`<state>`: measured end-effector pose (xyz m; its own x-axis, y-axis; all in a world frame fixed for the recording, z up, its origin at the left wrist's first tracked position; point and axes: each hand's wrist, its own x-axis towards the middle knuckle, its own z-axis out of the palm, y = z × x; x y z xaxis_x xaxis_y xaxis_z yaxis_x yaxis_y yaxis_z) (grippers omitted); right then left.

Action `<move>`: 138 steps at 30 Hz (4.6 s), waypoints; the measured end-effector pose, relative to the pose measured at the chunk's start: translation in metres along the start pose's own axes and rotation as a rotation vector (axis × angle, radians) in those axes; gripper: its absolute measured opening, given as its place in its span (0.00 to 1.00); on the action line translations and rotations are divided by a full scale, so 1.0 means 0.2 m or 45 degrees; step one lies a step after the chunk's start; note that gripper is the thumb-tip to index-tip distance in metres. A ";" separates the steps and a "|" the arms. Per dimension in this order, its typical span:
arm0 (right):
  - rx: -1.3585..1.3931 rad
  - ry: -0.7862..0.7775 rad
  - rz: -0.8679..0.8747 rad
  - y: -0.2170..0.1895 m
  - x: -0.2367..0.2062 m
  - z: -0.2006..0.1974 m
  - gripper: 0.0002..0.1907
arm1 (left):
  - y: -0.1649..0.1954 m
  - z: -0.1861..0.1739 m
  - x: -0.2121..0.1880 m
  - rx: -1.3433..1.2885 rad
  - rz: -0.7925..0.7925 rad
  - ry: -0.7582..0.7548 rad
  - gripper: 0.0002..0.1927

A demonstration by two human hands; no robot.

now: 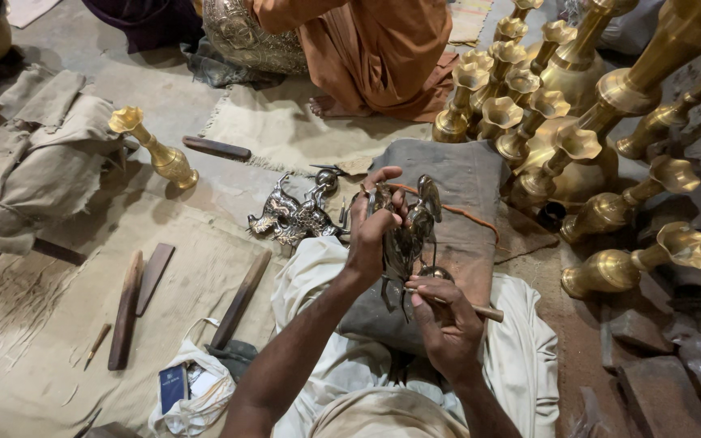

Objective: The person sits on the floor holding a brass animal figurine against a sand-filled cushion and uses a small chisel-like tool to engrave and detail the figurine's surface, repeatedly repositioning and turning the figurine to work different areas.

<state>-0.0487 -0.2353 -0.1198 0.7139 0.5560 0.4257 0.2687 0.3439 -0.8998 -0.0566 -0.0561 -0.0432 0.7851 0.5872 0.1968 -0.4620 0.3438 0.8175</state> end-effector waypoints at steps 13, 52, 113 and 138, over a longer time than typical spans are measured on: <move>-0.068 0.000 0.002 0.01 0.02 -0.01 0.09 | -0.03 -0.01 0.02 0.030 -0.001 0.006 0.33; -0.039 0.044 0.022 0.02 0.05 0.02 0.08 | -0.05 -0.04 0.05 0.066 0.017 0.024 0.34; -0.591 -0.497 -0.795 0.11 0.38 -0.30 0.19 | -0.33 -0.03 0.08 -0.312 0.161 0.038 0.39; -0.577 -0.694 -0.773 0.07 0.70 -0.45 0.10 | -0.38 0.07 0.29 -0.143 0.053 0.070 0.38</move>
<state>0.1130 -0.2210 -0.0820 -0.0029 0.6957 0.7183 0.8051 0.4277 -0.4109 0.0302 -0.0582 -0.0850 0.7421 0.6408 0.1968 -0.5394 0.3965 0.7428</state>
